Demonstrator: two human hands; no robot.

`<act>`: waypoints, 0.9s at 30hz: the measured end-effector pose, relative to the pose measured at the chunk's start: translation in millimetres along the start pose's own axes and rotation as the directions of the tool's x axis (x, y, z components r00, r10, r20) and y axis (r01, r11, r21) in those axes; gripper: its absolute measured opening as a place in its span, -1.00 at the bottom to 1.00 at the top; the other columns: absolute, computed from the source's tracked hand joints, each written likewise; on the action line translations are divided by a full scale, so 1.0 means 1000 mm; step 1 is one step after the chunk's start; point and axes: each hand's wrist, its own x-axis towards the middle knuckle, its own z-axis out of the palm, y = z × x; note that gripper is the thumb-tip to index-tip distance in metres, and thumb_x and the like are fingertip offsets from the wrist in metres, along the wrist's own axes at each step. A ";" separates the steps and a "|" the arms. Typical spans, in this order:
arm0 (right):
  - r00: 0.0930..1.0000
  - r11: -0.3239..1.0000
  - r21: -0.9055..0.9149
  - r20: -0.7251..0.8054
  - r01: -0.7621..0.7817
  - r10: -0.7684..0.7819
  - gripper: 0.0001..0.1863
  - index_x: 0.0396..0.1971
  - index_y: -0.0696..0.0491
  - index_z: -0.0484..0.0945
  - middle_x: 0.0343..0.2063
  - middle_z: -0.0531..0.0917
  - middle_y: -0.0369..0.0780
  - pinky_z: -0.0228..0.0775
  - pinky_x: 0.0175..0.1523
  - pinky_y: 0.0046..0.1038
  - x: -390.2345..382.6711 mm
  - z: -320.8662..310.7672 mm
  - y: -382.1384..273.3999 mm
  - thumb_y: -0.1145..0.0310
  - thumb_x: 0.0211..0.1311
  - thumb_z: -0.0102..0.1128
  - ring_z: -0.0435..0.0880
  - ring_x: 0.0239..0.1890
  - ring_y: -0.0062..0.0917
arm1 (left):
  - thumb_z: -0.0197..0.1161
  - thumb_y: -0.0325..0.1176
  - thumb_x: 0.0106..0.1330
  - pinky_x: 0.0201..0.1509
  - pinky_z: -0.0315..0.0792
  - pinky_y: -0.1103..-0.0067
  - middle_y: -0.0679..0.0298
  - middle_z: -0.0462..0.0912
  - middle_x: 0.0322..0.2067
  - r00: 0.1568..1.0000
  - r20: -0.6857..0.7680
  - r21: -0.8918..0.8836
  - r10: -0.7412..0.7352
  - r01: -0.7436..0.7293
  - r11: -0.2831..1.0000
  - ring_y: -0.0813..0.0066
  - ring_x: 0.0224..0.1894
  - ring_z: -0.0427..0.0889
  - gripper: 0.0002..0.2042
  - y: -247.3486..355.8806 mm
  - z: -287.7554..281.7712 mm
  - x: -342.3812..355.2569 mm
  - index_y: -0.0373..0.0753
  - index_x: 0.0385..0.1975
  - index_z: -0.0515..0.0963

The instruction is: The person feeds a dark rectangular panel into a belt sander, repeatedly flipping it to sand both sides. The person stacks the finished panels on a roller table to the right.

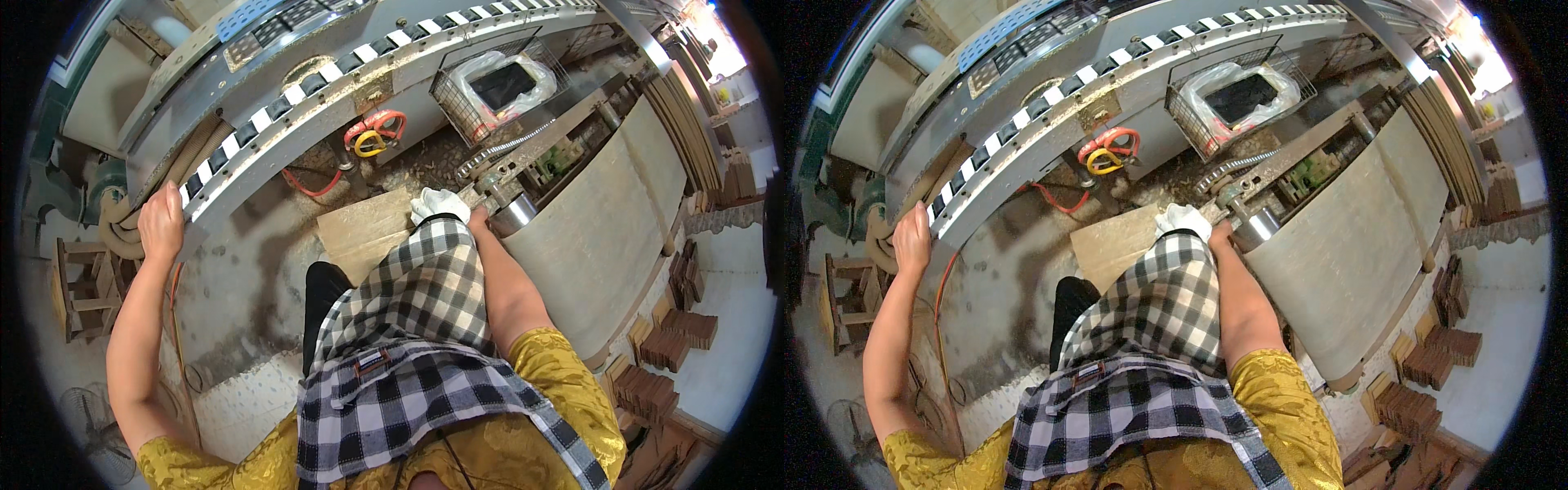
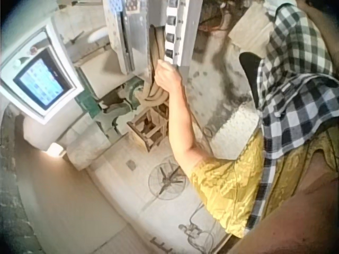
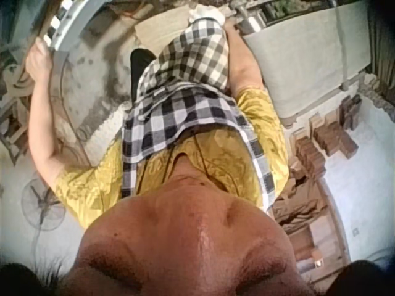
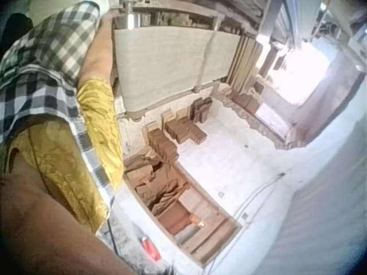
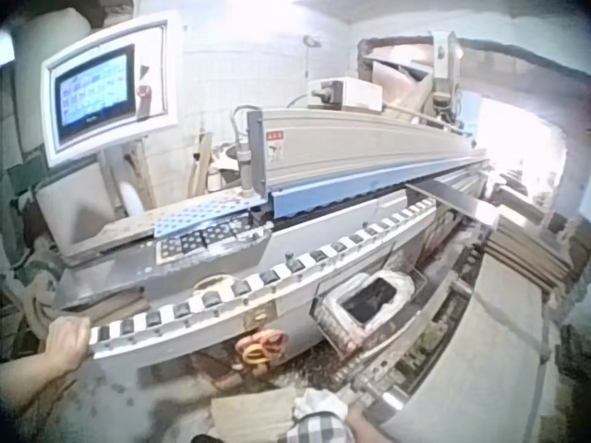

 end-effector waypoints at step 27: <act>0.980 0.920 -0.391 0.172 -0.028 0.103 -0.67 -0.17 0.03 0.50 -0.21 0.44 -0.25 0.14 -0.19 -0.36 0.003 0.064 0.001 0.38 0.02 -0.07 0.34 -0.10 -0.39 | -0.27 -0.24 0.34 -0.36 0.17 0.20 -0.18 0.42 -0.55 0.988 -0.114 -0.003 0.102 -0.103 0.995 -0.15 -0.45 0.36 -0.55 -0.014 0.014 0.002 -0.48 -0.63 0.38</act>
